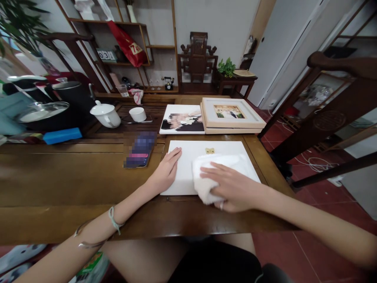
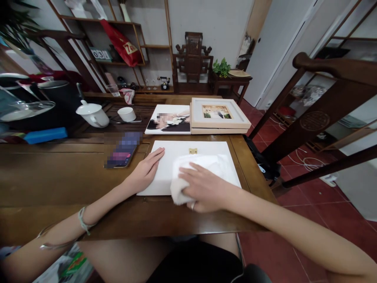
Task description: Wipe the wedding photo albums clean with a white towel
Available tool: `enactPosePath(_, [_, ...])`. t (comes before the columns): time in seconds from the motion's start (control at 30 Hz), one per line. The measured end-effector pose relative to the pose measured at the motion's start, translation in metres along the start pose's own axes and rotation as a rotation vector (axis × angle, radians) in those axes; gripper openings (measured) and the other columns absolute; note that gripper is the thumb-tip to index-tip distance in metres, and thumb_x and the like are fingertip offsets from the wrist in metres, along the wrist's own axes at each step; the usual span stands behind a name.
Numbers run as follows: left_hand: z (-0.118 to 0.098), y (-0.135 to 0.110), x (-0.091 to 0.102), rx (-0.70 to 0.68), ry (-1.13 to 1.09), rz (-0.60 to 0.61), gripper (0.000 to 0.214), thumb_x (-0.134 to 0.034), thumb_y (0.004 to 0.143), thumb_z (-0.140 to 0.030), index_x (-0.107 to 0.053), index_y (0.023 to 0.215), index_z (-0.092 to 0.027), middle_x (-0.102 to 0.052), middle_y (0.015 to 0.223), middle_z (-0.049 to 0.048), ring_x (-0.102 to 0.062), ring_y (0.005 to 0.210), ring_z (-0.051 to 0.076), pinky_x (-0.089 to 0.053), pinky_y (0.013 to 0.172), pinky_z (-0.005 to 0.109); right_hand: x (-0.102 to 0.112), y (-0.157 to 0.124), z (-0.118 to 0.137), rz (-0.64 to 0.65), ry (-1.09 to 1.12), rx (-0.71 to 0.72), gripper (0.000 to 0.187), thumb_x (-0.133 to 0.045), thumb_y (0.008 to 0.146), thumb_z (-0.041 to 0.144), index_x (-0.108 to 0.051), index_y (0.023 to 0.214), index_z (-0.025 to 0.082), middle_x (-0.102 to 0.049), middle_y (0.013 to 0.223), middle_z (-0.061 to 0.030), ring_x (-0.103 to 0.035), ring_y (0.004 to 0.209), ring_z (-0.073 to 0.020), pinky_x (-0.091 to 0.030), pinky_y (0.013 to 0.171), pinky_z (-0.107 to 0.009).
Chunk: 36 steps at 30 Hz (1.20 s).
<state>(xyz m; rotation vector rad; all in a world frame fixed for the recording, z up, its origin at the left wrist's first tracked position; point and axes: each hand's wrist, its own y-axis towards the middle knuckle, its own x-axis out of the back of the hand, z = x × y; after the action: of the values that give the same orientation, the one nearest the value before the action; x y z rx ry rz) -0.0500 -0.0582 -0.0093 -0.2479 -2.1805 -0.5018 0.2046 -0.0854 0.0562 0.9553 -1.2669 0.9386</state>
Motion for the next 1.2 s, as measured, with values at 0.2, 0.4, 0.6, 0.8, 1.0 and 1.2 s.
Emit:
enactPosePath(0.2, [-0.002,0.000,0.002,0.010,-0.012,0.017,0.049,-0.030,0.092,-0.022,-0.042,0.138,-0.012,-0.038,0.147,0.0138,-0.030,0.139,0.026,-0.023,0.115,0.048,0.002,0.034,-0.065,-0.058,-0.027,-0.174,0.014,-0.059,0.076,0.022,-0.068,0.081,0.012,-0.064,0.108,-0.0187,-0.051,0.118,-0.0301,-0.036,0.100,-0.046])
enactPosePath(0.4, [0.000,0.000,0.001,0.009,-0.002,0.016,0.049,-0.031,0.092,-0.023,-0.042,0.138,-0.013,-0.039,0.147,0.0129,-0.031,0.138,0.025,-0.024,0.115,0.048,0.002,0.059,-0.056,-0.014,-0.168,-0.187,0.022,-0.056,0.077,0.024,-0.068,0.089,0.010,-0.062,0.102,-0.0203,-0.053,0.107,-0.0339,-0.040,0.090,-0.048])
enactPosePath(0.6, [0.000,0.000,0.001,0.009,-0.005,0.005,0.049,-0.030,0.091,-0.021,-0.044,0.136,-0.012,-0.040,0.146,0.0135,-0.032,0.138,0.025,-0.023,0.115,0.047,-0.008,0.050,0.031,0.013,-0.211,0.017,0.024,-0.062,0.074,0.031,-0.070,0.090,0.015,-0.055,0.121,-0.0234,-0.041,0.121,-0.0441,-0.029,0.095,-0.063])
enactPosePath(0.8, [0.000,0.000,0.002,0.010,-0.006,0.022,0.048,-0.029,0.091,-0.022,-0.044,0.136,-0.010,-0.039,0.146,0.0141,-0.031,0.138,0.025,-0.024,0.115,0.047,-0.007,0.055,0.022,0.020,-0.179,-0.030,0.024,-0.058,0.078,0.030,-0.069,0.093,0.014,-0.056,0.118,-0.0232,-0.043,0.121,-0.0402,-0.034,0.096,-0.058])
enactPosePath(1.0, [0.001,-0.001,0.001,0.007,-0.003,0.011,0.048,-0.029,0.091,-0.021,-0.044,0.136,-0.011,-0.040,0.146,0.0143,-0.032,0.138,0.025,-0.024,0.115,0.047,-0.005,0.080,-0.023,0.060,-0.247,-0.238,0.030,-0.054,0.082,0.028,-0.067,0.103,0.010,-0.057,0.114,-0.0232,-0.045,0.118,-0.0394,-0.036,0.094,-0.056])
enactPosePath(1.2, [0.002,0.001,0.001,0.016,-0.013,0.030,0.049,-0.029,0.092,-0.024,-0.043,0.136,-0.010,-0.038,0.147,0.0150,-0.031,0.139,0.025,-0.024,0.115,0.046,-0.009,0.070,0.035,0.071,-0.326,-0.132,0.032,-0.058,0.078,0.031,-0.068,0.103,0.013,-0.052,0.127,-0.0246,-0.040,0.122,-0.0467,-0.031,0.093,-0.066])
